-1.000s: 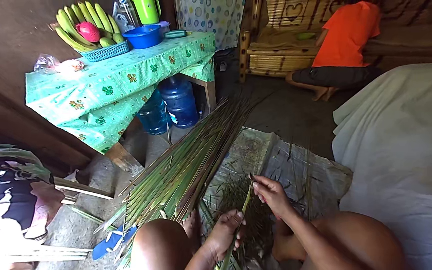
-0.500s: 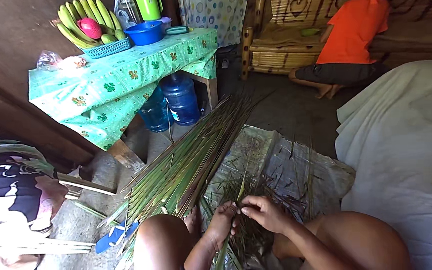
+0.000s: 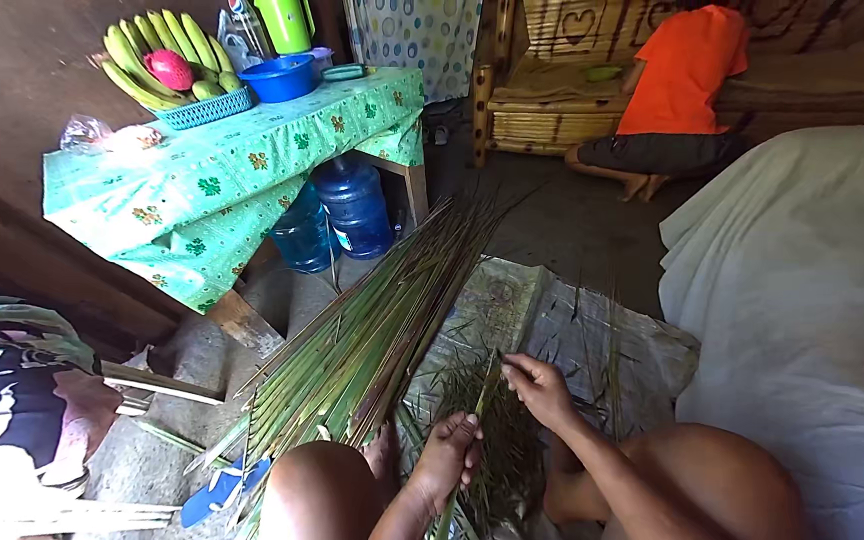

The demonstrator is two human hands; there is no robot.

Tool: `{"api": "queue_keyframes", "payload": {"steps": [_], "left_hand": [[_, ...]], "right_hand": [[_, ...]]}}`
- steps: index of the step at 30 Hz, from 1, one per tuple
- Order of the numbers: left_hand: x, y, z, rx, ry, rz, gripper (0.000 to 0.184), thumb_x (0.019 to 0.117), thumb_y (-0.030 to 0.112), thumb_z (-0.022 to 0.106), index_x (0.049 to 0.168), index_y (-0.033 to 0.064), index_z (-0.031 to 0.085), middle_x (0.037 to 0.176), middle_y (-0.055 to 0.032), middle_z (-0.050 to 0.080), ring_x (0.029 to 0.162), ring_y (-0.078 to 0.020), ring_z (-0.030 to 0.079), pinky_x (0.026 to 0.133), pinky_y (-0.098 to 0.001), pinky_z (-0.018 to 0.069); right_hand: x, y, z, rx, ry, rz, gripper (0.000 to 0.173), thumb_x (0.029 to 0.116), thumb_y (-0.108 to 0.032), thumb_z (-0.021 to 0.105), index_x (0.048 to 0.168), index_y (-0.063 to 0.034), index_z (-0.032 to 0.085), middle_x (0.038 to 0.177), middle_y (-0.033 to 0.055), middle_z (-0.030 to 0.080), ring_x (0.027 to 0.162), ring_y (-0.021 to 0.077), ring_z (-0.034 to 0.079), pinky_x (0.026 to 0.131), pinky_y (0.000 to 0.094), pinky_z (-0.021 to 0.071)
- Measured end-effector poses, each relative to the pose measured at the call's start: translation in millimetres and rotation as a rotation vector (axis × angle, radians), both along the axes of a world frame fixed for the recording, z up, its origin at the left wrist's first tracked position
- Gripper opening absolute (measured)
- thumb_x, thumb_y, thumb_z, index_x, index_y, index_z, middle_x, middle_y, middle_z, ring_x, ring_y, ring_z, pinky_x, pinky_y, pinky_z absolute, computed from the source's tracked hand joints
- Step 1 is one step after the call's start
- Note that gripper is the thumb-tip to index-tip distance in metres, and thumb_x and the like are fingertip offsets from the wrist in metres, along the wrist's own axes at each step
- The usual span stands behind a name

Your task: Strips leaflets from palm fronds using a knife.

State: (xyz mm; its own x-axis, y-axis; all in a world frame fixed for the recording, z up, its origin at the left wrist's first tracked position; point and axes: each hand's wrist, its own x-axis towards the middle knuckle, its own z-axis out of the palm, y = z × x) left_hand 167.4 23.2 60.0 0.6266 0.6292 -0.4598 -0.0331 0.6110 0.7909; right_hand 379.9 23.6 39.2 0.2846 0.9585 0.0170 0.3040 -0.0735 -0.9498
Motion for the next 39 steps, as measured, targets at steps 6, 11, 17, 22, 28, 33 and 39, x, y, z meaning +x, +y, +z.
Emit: {"api": "queue_keyframes", "payload": {"steps": [6, 11, 17, 22, 28, 33, 39], "left_hand": [[-1.8, 0.0, -3.8, -0.011, -0.027, -0.008, 0.032, 0.1129, 0.019, 0.031, 0.096, 0.0072, 0.055, 0.058, 0.005, 0.048, 0.042, -0.001, 0.043, 0.041, -0.0142, 0.0401], [1.2, -2.7, -6.1, -0.028, -0.035, -0.011, 0.034, 0.1131, 0.02, 0.028, 0.099, 0.0066, 0.055, 0.062, 0.0037, 0.051, 0.046, -0.0019, 0.047, 0.044, -0.0151, 0.0429], [-4.3, -5.5, -2.8, 0.006, -0.007, -0.068, 0.027, 0.1118, 0.017, 0.033, 0.103, 0.007, 0.057, 0.07, 0.002, 0.058, 0.053, -0.0038, 0.056, 0.051, -0.0176, 0.0507], [-4.4, -6.5, -0.7, 0.027, 0.038, -0.025, 0.025, 0.111, 0.014, 0.036, 0.101, 0.005, 0.058, 0.066, 0.0014, 0.057, 0.05, -0.0046, 0.056, 0.049, -0.0182, 0.0505], [-5.0, -2.8, -2.7, 0.063, 0.049, 0.05, 0.03, 0.1117, 0.016, 0.033, 0.098, 0.0058, 0.057, 0.058, 0.0047, 0.049, 0.044, -0.002, 0.045, 0.043, -0.0158, 0.0417], [-4.8, -4.5, -1.7, 0.051, 0.01, 0.023, 0.029, 0.1115, 0.016, 0.032, 0.097, 0.0071, 0.056, 0.056, 0.0068, 0.045, 0.041, -0.0002, 0.041, 0.041, -0.0144, 0.0375], [-6.7, -6.3, -0.1, 0.025, -0.024, 0.001, 0.03, 0.1116, 0.017, 0.031, 0.097, 0.0076, 0.056, 0.056, 0.007, 0.045, 0.041, 0.0001, 0.042, 0.04, -0.014, 0.0385]], "right_hand": [[13.7, -6.7, 15.1, -0.128, 0.308, 0.113, 0.032, 0.1031, -0.012, 0.05, 0.128, 0.0031, 0.063, 0.069, -0.0017, 0.063, 0.05, 0.0045, 0.052, 0.046, 0.0194, 0.0441], [-13.4, -19.6, 17.8, -0.274, 0.444, 0.326, 0.032, 0.1012, -0.015, 0.052, 0.128, -0.0004, 0.062, 0.068, -0.0036, 0.06, 0.051, 0.0038, 0.052, 0.047, 0.0186, 0.0434], [-0.4, -9.6, 15.0, -0.203, 0.516, 0.139, 0.026, 0.104, -0.01, 0.051, 0.125, 0.0002, 0.064, 0.069, -0.0004, 0.06, 0.05, 0.0053, 0.052, 0.045, 0.0187, 0.0429], [-2.2, -17.5, 18.3, -0.194, 0.409, 0.207, 0.019, 0.1028, -0.013, 0.052, 0.109, -0.0022, 0.065, 0.066, -0.0029, 0.061, 0.05, 0.0038, 0.052, 0.046, 0.0181, 0.0429], [-20.9, -31.0, 14.8, -0.118, 0.1, 0.482, 0.023, 0.0998, -0.017, 0.056, 0.104, -0.0003, 0.07, 0.074, -0.0038, 0.062, 0.059, -0.0023, 0.052, 0.056, 0.0157, 0.0439], [-11.9, -17.0, 1.2, 0.049, -0.099, 0.345, 0.025, 0.0991, -0.017, 0.057, 0.099, 0.003, 0.072, 0.079, 0.0053, 0.067, 0.067, 0.0015, 0.057, 0.066, 0.0195, 0.0482], [10.2, -3.0, -2.9, 0.071, 0.026, 0.068, 0.026, 0.1004, -0.011, 0.053, 0.113, 0.0046, 0.069, 0.074, -0.0021, 0.062, 0.058, -0.0019, 0.052, 0.055, 0.0153, 0.0448]]}}
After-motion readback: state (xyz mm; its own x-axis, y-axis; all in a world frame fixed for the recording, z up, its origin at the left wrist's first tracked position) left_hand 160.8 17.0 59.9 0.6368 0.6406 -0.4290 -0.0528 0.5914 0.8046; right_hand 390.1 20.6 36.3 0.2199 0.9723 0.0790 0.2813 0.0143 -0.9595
